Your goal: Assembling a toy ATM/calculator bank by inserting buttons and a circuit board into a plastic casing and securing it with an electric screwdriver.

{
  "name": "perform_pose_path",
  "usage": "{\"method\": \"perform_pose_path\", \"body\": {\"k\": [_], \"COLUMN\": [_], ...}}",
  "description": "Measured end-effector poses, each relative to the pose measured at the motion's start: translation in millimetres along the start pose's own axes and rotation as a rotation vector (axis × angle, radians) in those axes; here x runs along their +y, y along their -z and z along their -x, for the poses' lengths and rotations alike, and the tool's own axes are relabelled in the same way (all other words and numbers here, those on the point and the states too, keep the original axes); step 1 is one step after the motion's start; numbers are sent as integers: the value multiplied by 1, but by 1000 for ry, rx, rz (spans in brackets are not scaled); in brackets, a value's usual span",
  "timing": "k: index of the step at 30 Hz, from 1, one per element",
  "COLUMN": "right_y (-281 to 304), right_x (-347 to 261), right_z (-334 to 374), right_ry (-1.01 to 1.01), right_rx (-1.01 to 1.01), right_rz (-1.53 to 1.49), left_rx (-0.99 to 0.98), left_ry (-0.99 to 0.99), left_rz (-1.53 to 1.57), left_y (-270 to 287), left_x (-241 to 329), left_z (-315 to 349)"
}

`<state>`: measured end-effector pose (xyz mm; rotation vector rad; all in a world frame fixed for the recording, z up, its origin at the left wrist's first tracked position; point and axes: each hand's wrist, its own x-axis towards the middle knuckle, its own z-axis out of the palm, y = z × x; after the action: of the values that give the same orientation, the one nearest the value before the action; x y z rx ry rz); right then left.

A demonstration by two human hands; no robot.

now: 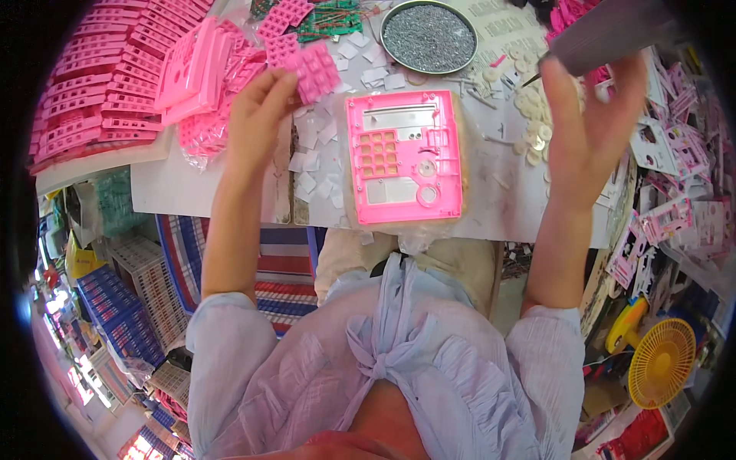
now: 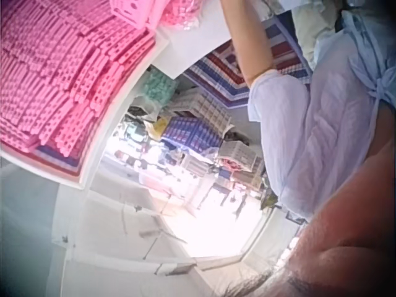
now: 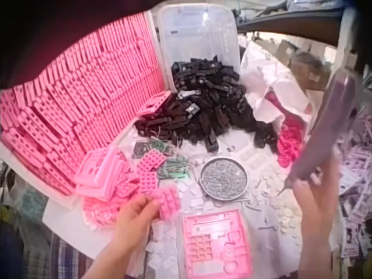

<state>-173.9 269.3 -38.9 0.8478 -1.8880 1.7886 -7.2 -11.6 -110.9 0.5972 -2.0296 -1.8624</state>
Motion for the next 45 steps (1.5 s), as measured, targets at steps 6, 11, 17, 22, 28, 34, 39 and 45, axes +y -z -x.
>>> {"method": "perform_pose_path", "body": {"k": [6,11,17,22,28,34,39,45], "right_y": [7,-36,-36,-32,-76,-77,-47,-37], "right_x": [-10,-14,-4,-23,23,21,4,-20], "right_z": [44,46,40,27,40,43,64,97], "right_ry": [383,68,-145,121,168,176,306,319], "right_rx": [-505,-695,-1117,-1271,-1370,-1312,-1031,-1331], "right_rz": [143,-68,-505,27,221,375,354,507], "left_rx": [-236,-419,-577,-113,-108,-191,-236,-153], "left_ry": [327,443,494,46,-416,-688,-686,-727], "left_rz": [558,724,537,-41,-396,-685,-794,-740], "left_y": [-28,-41,-40,-9,-24,-42,-41,-21], "left_x": [17,23,18,-5,-10,-14,-13,5], "left_z": [47,67,95,98,93,90,93,83]}}
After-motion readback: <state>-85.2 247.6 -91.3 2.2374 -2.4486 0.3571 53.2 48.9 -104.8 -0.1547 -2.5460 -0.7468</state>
